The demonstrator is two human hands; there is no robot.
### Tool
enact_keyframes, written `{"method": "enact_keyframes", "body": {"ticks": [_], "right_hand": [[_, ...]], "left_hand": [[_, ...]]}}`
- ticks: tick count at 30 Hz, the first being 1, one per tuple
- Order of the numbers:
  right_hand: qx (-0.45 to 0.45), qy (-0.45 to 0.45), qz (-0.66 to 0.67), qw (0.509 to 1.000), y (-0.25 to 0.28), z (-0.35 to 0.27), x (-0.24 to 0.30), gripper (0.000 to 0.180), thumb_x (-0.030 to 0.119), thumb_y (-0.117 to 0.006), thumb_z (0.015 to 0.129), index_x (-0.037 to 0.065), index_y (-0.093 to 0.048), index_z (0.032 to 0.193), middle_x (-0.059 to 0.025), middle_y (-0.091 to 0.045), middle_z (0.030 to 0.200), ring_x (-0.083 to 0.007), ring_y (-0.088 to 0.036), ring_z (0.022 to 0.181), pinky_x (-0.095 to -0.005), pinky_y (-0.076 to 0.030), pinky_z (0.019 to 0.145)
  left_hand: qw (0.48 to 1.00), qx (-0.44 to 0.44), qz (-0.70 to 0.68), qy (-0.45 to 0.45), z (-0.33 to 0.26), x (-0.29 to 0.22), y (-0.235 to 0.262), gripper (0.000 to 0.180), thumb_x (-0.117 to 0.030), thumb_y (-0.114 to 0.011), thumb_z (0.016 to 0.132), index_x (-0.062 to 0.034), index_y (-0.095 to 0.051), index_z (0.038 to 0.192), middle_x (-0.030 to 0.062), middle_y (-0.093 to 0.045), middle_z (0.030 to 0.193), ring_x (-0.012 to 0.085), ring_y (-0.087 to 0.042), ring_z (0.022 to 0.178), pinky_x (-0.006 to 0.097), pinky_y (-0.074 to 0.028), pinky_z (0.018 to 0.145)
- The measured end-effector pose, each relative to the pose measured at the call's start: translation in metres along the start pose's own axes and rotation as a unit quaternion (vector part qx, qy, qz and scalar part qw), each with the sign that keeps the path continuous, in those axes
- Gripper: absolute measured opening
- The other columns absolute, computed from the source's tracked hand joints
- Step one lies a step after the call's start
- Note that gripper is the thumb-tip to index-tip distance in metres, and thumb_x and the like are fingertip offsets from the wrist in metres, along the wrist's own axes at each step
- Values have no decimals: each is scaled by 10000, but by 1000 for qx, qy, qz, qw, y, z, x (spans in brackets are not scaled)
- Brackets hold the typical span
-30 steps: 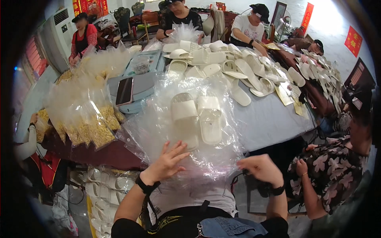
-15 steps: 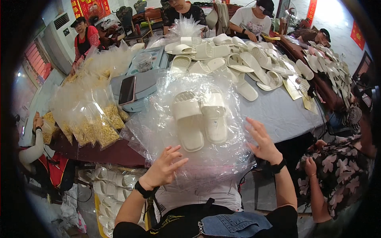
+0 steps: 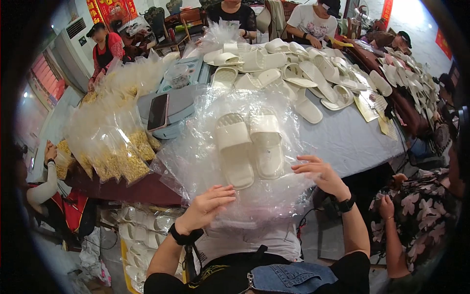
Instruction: Packing pairs of white slippers into clear plastic bags for final packaging.
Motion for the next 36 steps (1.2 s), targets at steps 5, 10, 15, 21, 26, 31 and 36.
{"method": "enact_keyframes", "body": {"ticks": [5, 10, 15, 21, 26, 31, 36], "right_hand": [[-103, -47, 60, 992, 4, 4, -25, 178, 127, -619, 986, 12, -726, 1070, -94, -754, 1056, -260, -620, 1161, -354, -497, 909], [-170, -160, 132, 963, 3, 12, -33, 169, 118, -608, 1005, -30, -681, 1041, -72, -735, 847, -106, -654, 770, -269, -494, 767], [-207, -146, 198, 947, -7, 12, -59, 137, 93, -633, 991, -20, -677, 1055, -41, -709, 716, -54, -631, 687, -253, -473, 654], [-226, -251, 143, 931, -6, 16, -66, 203, 109, -706, 925, 14, -650, 1096, -35, -648, 647, -93, -653, 646, -282, -471, 628], [-240, -143, -251, 927, -1, 28, -31, 332, 130, -727, 845, 63, -631, 1156, -63, -609, 614, -211, -648, 655, -387, -476, 756], [-162, -115, -376, 905, -4, 44, -27, 203, 143, -680, 841, 67, -713, 1026, -126, -641, 665, -282, -648, 791, -451, -471, 799], [-144, -102, -244, 954, 8, 69, 7, 164, 111, -688, 830, 19, -725, 961, -158, -651, 683, -313, -646, 676, -405, -506, 649]], "left_hand": [[983, -71, -152, 81, 5, 18, 12, 220, -96, -629, 969, -24, -728, 1152, 156, -714, 1164, 258, -649, 1174, 402, -456, 1026], [976, -156, -69, 132, -11, 49, 25, 279, -195, -577, 1032, 15, -723, 1143, 107, -712, 893, 195, -687, 855, 311, -512, 781], [931, -278, -46, 234, -16, 60, 30, 351, -83, -605, 960, -10, -628, 1302, 69, -627, 722, 156, -601, 639, 302, -484, 615], [916, -239, 219, 235, 2, 46, 28, 710, 33, -599, 829, -70, -426, 1510, 128, -639, 890, 280, -598, 655, 402, -486, 590], [874, -150, 436, 152, 34, 3, 17, 780, 19, -614, 769, -115, -437, 1516, 224, -502, 1401, 398, -564, 1182, 546, -453, 905], [922, 20, 386, 29, 61, -22, -44, 705, -49, -649, 825, -27, -430, 1495, 268, -253, 1612, 438, -230, 1508, 677, -109, 1174], [954, -32, 290, 74, 71, -10, -45, 926, -227, -797, 770, 12, -333, 1535, 275, -192, 1639, 433, -223, 1521, 717, -135, 1152]]}}
Point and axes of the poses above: each hand's wrist, its own z-axis towards the middle knuckle, its own y-axis out of the back of the hand, x = y × z, the point moved 10 cm from there along z, towards the middle knuckle
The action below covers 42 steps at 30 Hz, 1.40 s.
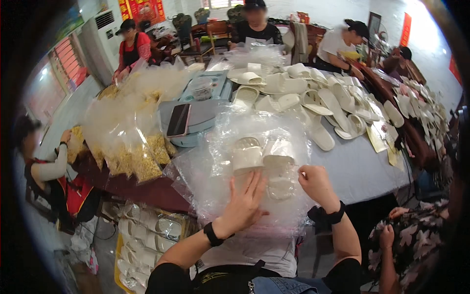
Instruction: Packing pairs of white slippers into clear plastic bags for final packaging.
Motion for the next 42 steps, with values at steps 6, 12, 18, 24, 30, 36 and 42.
{"method": "enact_keyframes", "body": {"ticks": [6, 12, 18, 24, 30, 36, 42], "right_hand": [[75, -71, 338, 935, 20, -19, 49, 277, -60, -571, 904, 12, -697, 1141, -63, -669, 792, -152, -672, 672, -269, -521, 598], [-100, 122, 411, 898, 45, -61, 79, 890, 373, -721, 926, 26, -234, 1586, -186, -358, 1531, -326, -429, 1373, -499, -403, 1061], [-115, 269, 177, 940, -1, -78, 80, 769, 194, -597, 984, 113, -182, 1625, -172, -192, 1680, -413, -168, 1542, -598, -229, 1178], [140, 164, -249, 944, -95, -56, 50, 598, 281, -480, 982, 185, -412, 1568, -42, -291, 1676, -342, -162, 1565, -518, -92, 1215], [119, 161, -274, 941, -104, -45, 31, 554, 458, -318, 1067, 237, -430, 1563, -10, -313, 1668, -299, -176, 1566, -489, -105, 1210], [134, 152, -291, 935, -102, -47, 32, 554, 440, -310, 1070, 232, -399, 1576, -3, -282, 1680, -320, -149, 1570, -594, -90, 1201], [86, 189, -319, 925, -101, -44, 36, 567, 479, -274, 1085, 221, -416, 1569, 3, -326, 1662, -272, -198, 1561, -497, -126, 1203]], "left_hand": [[991, -130, -38, 18, 3, 3, 1, 1147, -278, -862, 685, -75, -212, 1608, 236, -235, 1630, 383, -308, 1470, 758, -176, 1115], [967, -218, -127, 20, -3, 25, 13, 637, -31, -621, 859, -81, -483, 1479, 143, -533, 1472, 271, -463, 1411, 680, -169, 1187], [902, -275, -332, 42, -35, 47, 59, 496, -23, -629, 917, -72, -557, 1405, 165, -571, 1424, 310, -505, 1365, 541, -259, 1196], [805, -314, -499, 59, -94, 63, 114, 488, -59, -641, 944, -45, -539, 1420, 152, -610, 1373, 300, -561, 1290, 399, -382, 1140], [831, -337, -324, 300, -229, 85, 182, 429, -98, -517, 926, -10, -589, 1339, 133, -716, 1071, 194, -684, 916, 330, -537, 832], [717, -591, -78, 361, -400, 86, 245, 322, -96, -604, 1003, 36, -608, 1296, 5, -659, 770, 52, -483, 606, 267, -367, 526], [709, -506, 243, 426, -483, 97, 255, 566, 99, -487, 870, 4, -529, 1426, 245, -673, 1234, 354, -678, 1077, 396, -509, 960]]}}
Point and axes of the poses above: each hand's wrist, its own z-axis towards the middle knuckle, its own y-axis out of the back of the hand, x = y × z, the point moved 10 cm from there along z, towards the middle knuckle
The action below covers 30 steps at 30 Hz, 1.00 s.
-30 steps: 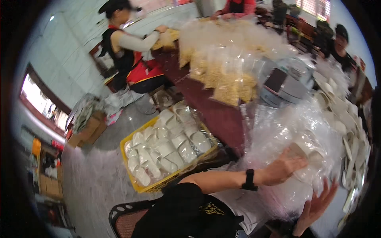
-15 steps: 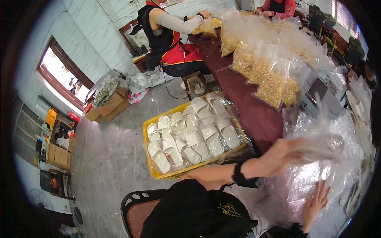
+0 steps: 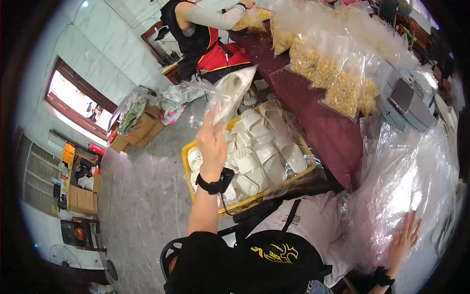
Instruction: Packing pairs of white slippers into clear plastic bags for final packaging.
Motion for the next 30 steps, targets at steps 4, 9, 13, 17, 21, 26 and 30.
{"method": "enact_keyframes", "body": {"ticks": [4, 9, 13, 17, 21, 26, 30], "right_hand": [[-3, 10, 15, 1000, -2, -1, -1, 562, 480, -251, 1086, 243, -408, 1572, 13, -313, 1666, -276, -179, 1566, -507, -102, 1217], [15, -4, 10, 1000, -14, -2, -6, 557, 473, -233, 1087, 263, -397, 1576, 15, -300, 1671, -285, -163, 1569, -520, -76, 1230], [-14, 16, 11, 1000, -7, 0, -4, 578, 491, -289, 1079, 219, -410, 1574, -6, -334, 1658, -264, -195, 1563, -466, -106, 1220], [-13, 7, -8, 1000, -8, 0, -5, 580, 490, -283, 1080, 208, -423, 1567, -7, -334, 1658, -266, -193, 1564, -478, -99, 1226], [-5, 7, 22, 1000, -7, 1, -3, 578, 491, -274, 1082, 212, -423, 1566, -7, -333, 1658, -265, -191, 1565, -489, -94, 1231], [-3, 12, 12, 1000, -11, -8, -10, 605, 524, -247, 1075, 214, -426, 1563, -11, -335, 1656, -260, -184, 1566, -519, -87, 1241], [15, 6, 49, 999, -9, -1, -5, 617, 530, -231, 1075, 204, -433, 1558, -27, -335, 1655, -274, -184, 1565, -525, -86, 1243]], "left_hand": [[989, 10, 143, 37, -29, 56, -10, 488, 70, -520, 887, 7, -567, 1369, 244, -690, 1142, 458, -645, 1015, 492, -509, 922], [960, 81, 156, 217, -63, 143, -19, 442, 56, -545, 893, -2, -588, 1329, 240, -658, 1223, 421, -607, 1139, 487, -476, 957], [964, 65, 228, 122, -65, 144, -29, 495, 53, -565, 877, -22, -555, 1367, 197, -653, 1278, 391, -605, 1188, 563, -419, 1024], [931, 99, 351, 25, -89, 159, -68, 638, 25, -588, 870, -99, -460, 1483, 139, -618, 1381, 359, -547, 1310, 721, -316, 1053], [822, 376, 330, 273, -188, 231, -133, 775, -103, -508, 961, -423, -209, 1600, 115, -298, 1653, 450, -256, 1504, 887, -131, 1017], [776, 471, 258, 330, -221, 237, -155, 733, -192, -522, 990, -501, -207, 1574, 128, -67, 1707, 481, -49, 1542, 887, -149, 1015], [800, 497, 229, 247, -232, 297, -137, 820, -273, -654, 919, -447, -215, 1589, 145, -114, 1694, 497, -90, 1530, 830, -99, 1093]]}}
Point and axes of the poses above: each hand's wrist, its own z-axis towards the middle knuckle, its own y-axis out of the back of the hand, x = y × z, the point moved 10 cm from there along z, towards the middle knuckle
